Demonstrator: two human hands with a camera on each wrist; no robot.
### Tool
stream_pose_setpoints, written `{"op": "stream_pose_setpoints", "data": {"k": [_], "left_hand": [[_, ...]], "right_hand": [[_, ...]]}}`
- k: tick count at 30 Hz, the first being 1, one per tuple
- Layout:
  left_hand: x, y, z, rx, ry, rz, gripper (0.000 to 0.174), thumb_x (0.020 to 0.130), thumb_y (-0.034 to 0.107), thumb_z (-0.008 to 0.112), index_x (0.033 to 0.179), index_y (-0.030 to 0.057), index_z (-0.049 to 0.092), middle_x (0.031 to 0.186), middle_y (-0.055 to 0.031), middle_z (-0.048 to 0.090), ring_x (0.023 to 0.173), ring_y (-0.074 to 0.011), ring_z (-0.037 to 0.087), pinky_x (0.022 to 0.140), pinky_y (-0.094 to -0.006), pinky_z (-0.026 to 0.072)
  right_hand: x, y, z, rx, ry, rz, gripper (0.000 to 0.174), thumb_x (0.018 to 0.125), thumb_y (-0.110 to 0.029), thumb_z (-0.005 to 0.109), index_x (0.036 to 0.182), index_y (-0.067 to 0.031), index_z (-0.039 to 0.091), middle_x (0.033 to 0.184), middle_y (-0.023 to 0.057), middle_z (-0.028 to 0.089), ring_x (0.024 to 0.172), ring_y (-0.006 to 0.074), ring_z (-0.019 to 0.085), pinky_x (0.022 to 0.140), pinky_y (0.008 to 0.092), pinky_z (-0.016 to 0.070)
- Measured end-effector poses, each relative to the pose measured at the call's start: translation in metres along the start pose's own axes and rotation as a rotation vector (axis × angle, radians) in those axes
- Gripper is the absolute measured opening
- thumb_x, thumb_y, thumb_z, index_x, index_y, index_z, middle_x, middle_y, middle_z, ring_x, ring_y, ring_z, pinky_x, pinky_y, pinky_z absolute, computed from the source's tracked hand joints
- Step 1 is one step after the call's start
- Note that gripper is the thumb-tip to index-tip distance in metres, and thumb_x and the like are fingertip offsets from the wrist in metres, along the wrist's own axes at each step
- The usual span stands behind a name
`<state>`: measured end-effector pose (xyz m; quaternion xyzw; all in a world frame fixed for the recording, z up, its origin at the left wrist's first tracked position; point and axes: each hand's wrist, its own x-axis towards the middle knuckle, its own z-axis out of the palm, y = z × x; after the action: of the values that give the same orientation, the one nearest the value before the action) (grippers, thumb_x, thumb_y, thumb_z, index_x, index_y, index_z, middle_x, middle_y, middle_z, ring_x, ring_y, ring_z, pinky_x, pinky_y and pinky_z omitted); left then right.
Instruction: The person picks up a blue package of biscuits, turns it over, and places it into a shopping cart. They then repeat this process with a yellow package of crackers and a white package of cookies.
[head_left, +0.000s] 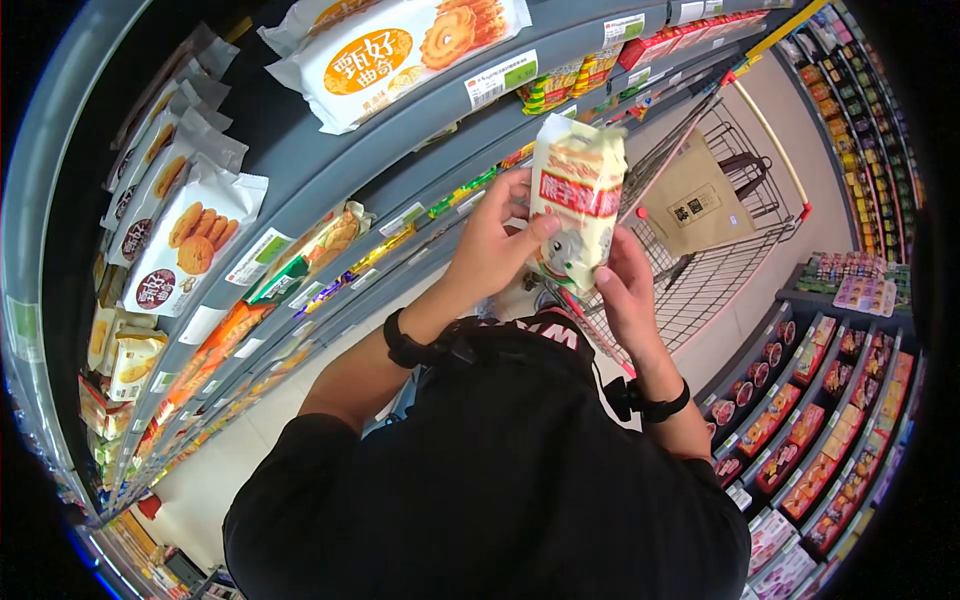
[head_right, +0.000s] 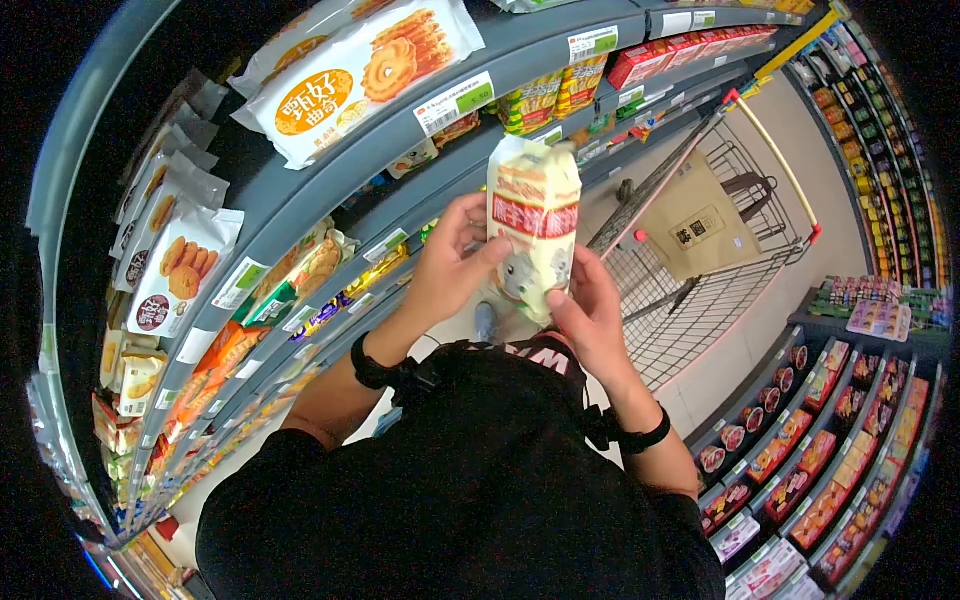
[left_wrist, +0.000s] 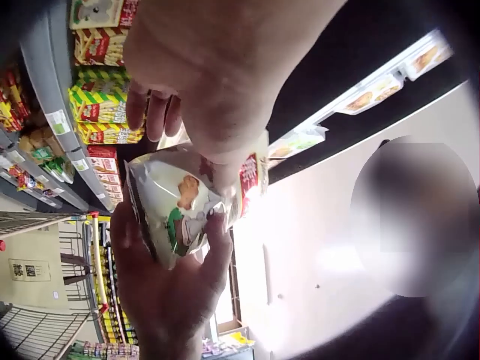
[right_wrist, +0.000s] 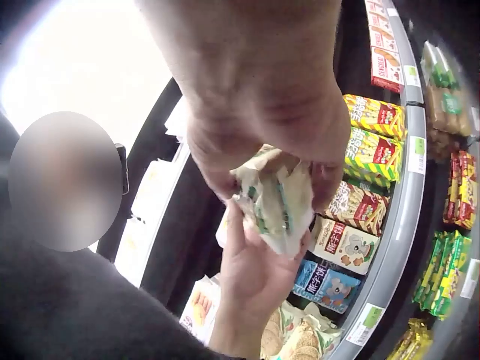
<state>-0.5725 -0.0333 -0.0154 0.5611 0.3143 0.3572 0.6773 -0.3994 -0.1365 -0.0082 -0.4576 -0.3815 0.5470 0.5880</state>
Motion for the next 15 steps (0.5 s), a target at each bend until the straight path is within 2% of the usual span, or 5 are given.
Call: {"op": "stream_pose_setpoints", "data": {"k": [4,5,8,13,15], "left_hand": [[-0.002,-0.006,0.004,-0.566,-0.066,-0.169,0.059,0.093,0.033,0.056,0.139,0.0052,0.031,0.127,-0.0107,0.050,0.112,-0.0184,0.053,0.091,-0.0340,0.0467],[-0.002,-0.015,0.007,-0.821,-0.192,-0.131,0.062,0.094,0.038,0.052,0.141,0.0053,0.028,0.134,-0.0120,0.045,0.122,-0.0214,0.048,0.098,-0.0361,0.0437],[-0.014,-0.024,0.012,-0.748,-0.357,-0.172,0.060,0.094,0.033,0.052,0.141,0.0043,0.027,0.134,-0.0120,0.044,0.124,-0.0221,0.046,0.101,-0.0366,0.0415],[-0.012,-0.027,0.011,-0.437,-0.381,-0.399,0.048,0.094,0.023,0.052,0.134,-0.0001,0.039,0.124,-0.0099,0.053,0.108,-0.0154,0.055,0.092,-0.0309,0.0444],[-0.004,-0.031,0.014,-0.202,-0.338,-0.226,0.046,0.094,0.021,0.052,0.132,-0.0011,0.041,0.121,-0.0094,0.054,0.107,-0.0144,0.054,0.090,-0.0296,0.0444]], "right_hand": [[-0.011,-0.001,-0.009,-0.014,0.039,0.015,0.060,0.085,-0.011,0.063,0.137,0.0012,0.035,0.131,0.0118,0.046,0.119,0.0210,0.046,0.094,0.0362,0.0446],[-0.009,-0.004,-0.004,-0.086,0.052,-0.019,0.061,0.085,-0.012,0.063,0.137,0.0009,0.034,0.132,0.0114,0.045,0.119,0.0210,0.046,0.094,0.0363,0.0447],[-0.004,-0.009,0.007,-0.038,0.045,-0.024,0.068,0.084,-0.013,0.066,0.140,0.0004,0.029,0.132,0.0116,0.046,0.120,0.0201,0.046,0.094,0.0342,0.0441],[-0.009,-0.003,-0.005,0.132,0.035,0.160,0.064,0.083,-0.009,0.067,0.136,0.0019,0.032,0.126,0.0129,0.051,0.115,0.0193,0.051,0.096,0.0330,0.0435],[-0.005,-0.004,-0.013,0.111,0.080,0.182,0.062,0.084,-0.007,0.065,0.135,0.0021,0.031,0.125,0.0138,0.052,0.113,0.0199,0.053,0.096,0.0337,0.0442]]}}
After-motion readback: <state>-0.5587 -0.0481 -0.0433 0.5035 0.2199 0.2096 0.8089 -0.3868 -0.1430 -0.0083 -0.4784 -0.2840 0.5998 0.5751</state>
